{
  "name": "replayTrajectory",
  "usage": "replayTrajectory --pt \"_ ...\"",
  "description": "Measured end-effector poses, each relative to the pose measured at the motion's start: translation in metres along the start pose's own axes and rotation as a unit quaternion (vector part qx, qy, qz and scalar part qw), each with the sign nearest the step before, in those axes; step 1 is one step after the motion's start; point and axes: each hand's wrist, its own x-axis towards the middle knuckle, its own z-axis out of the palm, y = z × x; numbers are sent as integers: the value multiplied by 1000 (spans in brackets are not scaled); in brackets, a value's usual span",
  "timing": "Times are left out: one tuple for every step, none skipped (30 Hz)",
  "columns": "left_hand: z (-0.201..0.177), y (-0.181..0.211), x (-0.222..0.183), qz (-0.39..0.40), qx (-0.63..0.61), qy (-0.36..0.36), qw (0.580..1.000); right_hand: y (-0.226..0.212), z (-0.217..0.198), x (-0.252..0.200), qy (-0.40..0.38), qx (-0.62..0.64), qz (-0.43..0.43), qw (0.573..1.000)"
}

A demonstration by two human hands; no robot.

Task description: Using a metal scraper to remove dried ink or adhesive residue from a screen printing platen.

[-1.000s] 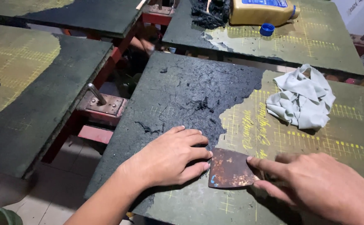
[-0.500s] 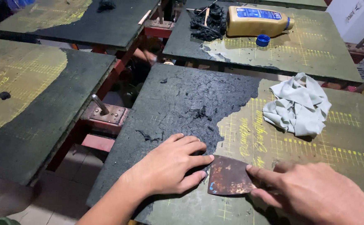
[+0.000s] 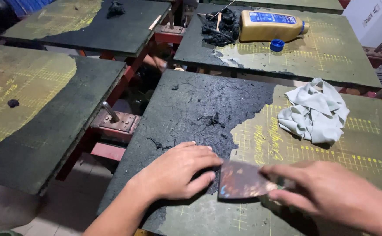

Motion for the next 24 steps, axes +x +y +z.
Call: replayTrajectory --pt "-2 0 1 0 -6 12 1000 2 -5 -4 5 -22 50 998" --pt "1 -1 2 1 -6 13 1000 13 -4 -8 6 -23 51 998" --pt "3 -3 2 5 10 11 1000 23 -2 -12 16 -59 103 993" --pt "6 -3 1 7 26 12 1000 34 -1 -16 29 -95 152 983" --pt "5 -3 1 5 26 15 1000 36 -2 -14 30 -99 151 983" --pt "3 -2 1 12 24 -9 1000 37 -3 -12 12 -138 147 979" --pt "1 -2 1 19 22 -33 999 39 -4 -10 -6 -176 142 974" --pt "1 -2 0 20 23 -32 999 31 -5 -10 -5 -177 143 974" --pt "1 -2 0 17 23 -41 999 24 -6 -9 -42 -129 87 987" --pt "1 -2 0 15 24 -50 998 16 -7 -8 -76 -79 28 994" --pt "1 -2 2 17 25 -48 998 14 -6 -7 -74 -80 30 994" --pt "1 -1 2 13 23 -46 999 11 -4 -6 -89 -90 29 992" --pt "1 0 1 8 21 -44 999 9 -2 -4 -103 -101 28 989" --pt "0 0 2 6 22 -45 999 5 3 -5 -103 -100 26 989" --pt "-1 1 3 5 16 -53 998 2 9 -6 -86 -111 34 989" --pt "-2 1 3 2 9 -61 998 -1 15 -8 -70 -121 42 989" --pt "-2 1 3 0 8 -63 998 -9 11 -8 -72 -120 39 989" --pt "-1 1 3 3 11 -55 998 -16 9 -9 -101 -107 45 988" --pt "0 1 3 7 13 -47 999 -23 6 -11 -130 -94 50 986" --pt "0 2 3 8 13 -49 999 -25 5 -11 -130 -92 51 986" --pt "0 2 3 12 17 -46 999 -27 3 -11 -132 -105 52 984" --pt "-1 3 3 15 20 -42 999 -29 2 -11 -134 -119 53 982" --pt "0 2 3 17 20 -44 999 -21 10 -9 -134 -116 55 983" --pt "1 1 3 21 27 -39 999 -13 19 -6 -81 -97 19 992"
